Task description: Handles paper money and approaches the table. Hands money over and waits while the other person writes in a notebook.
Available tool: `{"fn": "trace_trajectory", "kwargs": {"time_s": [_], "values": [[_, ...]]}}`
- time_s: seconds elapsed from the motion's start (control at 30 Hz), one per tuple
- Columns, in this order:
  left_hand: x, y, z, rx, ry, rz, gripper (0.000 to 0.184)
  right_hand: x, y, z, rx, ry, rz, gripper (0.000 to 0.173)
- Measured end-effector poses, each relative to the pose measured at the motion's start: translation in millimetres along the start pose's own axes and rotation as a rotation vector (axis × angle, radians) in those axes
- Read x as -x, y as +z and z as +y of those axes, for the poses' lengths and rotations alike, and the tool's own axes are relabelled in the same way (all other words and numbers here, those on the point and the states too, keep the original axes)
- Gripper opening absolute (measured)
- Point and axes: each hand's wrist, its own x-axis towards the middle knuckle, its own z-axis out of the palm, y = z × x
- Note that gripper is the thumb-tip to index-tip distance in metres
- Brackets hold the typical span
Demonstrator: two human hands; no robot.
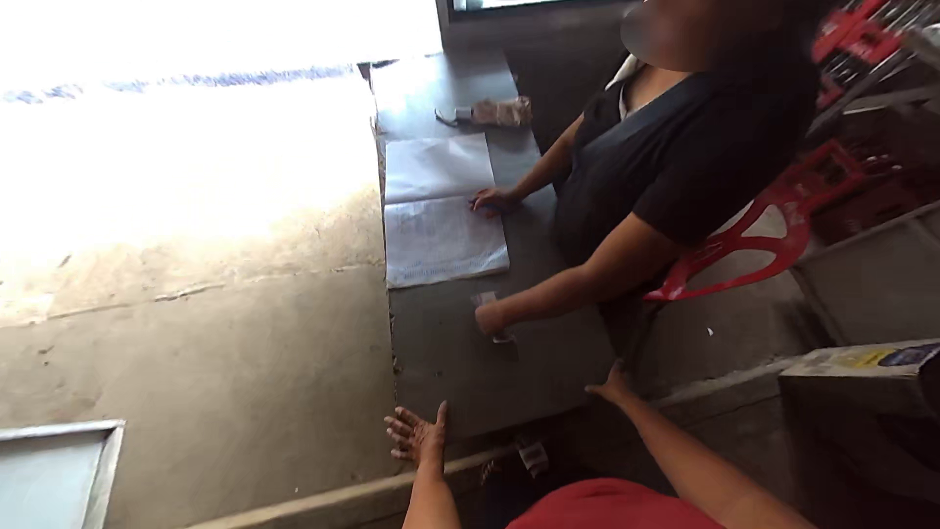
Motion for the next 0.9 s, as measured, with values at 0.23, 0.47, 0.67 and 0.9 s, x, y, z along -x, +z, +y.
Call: {"fn": "trace_trajectory", "kwargs": {"time_s": [0.23,0.47,0.67,0.9], "values": [[-3.8,5.4,-4.3,0.0,0.012,0.027,0.116,-7.9,-0.7,4.8,-0.033,-0.018,-0.036,0.132],[-2.0,4.2,-3.8,-0.009,0.001,0.015,0.115,-16.0,4.7,12.2,-0.145,-0.025,-0.031,0.138],[-1.8,3.0,-1.7,-0.028,-0.021,0.004,0.114,-25.4,8.3,18.7,-0.113,-0.064,-0.003,0.14],[-3.6,4.1,-1.4,-0.043,-0.024,0.003,0.115,-24.7,7.5,16.8,-0.132,-0.052,-0.005,0.139]]}}
